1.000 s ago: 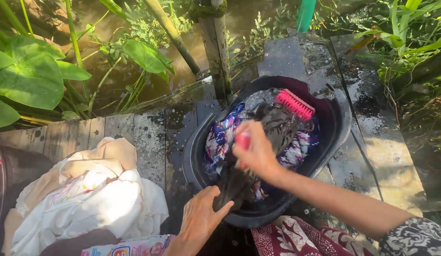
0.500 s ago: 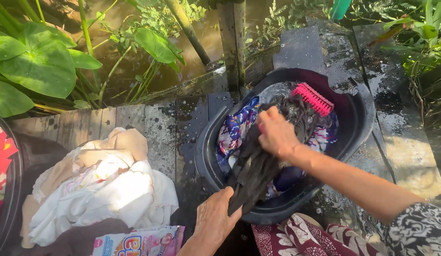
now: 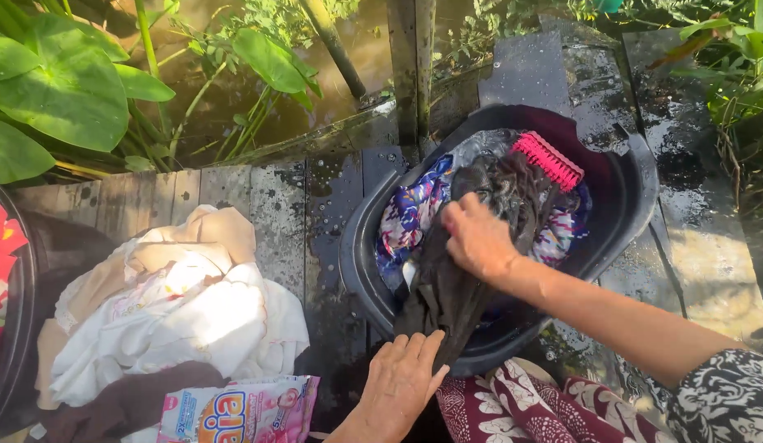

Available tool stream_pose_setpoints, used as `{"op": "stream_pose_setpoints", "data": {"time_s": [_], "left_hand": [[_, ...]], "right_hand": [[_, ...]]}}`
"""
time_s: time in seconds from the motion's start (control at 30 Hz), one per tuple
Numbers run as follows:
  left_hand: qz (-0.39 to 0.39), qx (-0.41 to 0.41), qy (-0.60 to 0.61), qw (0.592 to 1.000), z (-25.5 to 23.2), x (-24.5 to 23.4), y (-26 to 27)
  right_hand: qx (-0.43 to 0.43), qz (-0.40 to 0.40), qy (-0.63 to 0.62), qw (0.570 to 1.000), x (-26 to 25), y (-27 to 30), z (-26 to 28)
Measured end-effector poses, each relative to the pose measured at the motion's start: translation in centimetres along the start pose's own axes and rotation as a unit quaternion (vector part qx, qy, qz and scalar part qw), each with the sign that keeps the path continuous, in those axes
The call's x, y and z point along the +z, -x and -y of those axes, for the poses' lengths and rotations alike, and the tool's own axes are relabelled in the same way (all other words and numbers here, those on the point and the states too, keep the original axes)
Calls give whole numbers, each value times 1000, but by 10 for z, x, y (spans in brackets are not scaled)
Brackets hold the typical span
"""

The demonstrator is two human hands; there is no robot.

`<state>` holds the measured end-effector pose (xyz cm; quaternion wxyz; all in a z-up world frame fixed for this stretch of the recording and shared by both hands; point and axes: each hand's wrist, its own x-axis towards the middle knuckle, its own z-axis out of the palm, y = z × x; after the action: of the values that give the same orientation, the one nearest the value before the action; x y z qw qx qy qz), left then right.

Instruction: Scrubbing a dark garment with a brush in a basin of soapy water outdoors.

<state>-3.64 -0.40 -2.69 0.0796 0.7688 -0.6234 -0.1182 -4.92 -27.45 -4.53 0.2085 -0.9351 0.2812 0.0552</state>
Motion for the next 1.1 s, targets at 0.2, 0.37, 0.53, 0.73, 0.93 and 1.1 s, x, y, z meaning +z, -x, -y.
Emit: {"op": "stream_pose_setpoints", "data": {"time_s": [0.2, 0.37, 0.53, 0.73, 0.93, 1.1], "left_hand": [[-84, 88, 72, 990, 2, -5, -3], [-37, 52, 151, 986, 10, -47, -25], [-82, -42, 124, 988, 58, -28, -54], [74, -119, 8, 990, 65, 19, -83], [216, -142, 123, 958, 73, 1, -111], [285, -238, 358, 856, 59, -36, -115]], "right_hand": [[-241, -121, 93, 959, 34, -11, -62], [28, -59, -28, 997, 14, -49, -72], [201, 93, -485, 846, -71, 2, -4], [8, 254, -577, 776, -128, 73, 48], [-14, 206, -381, 901, -142, 66, 32], [-60, 139, -157, 976, -163, 41, 20]]}}
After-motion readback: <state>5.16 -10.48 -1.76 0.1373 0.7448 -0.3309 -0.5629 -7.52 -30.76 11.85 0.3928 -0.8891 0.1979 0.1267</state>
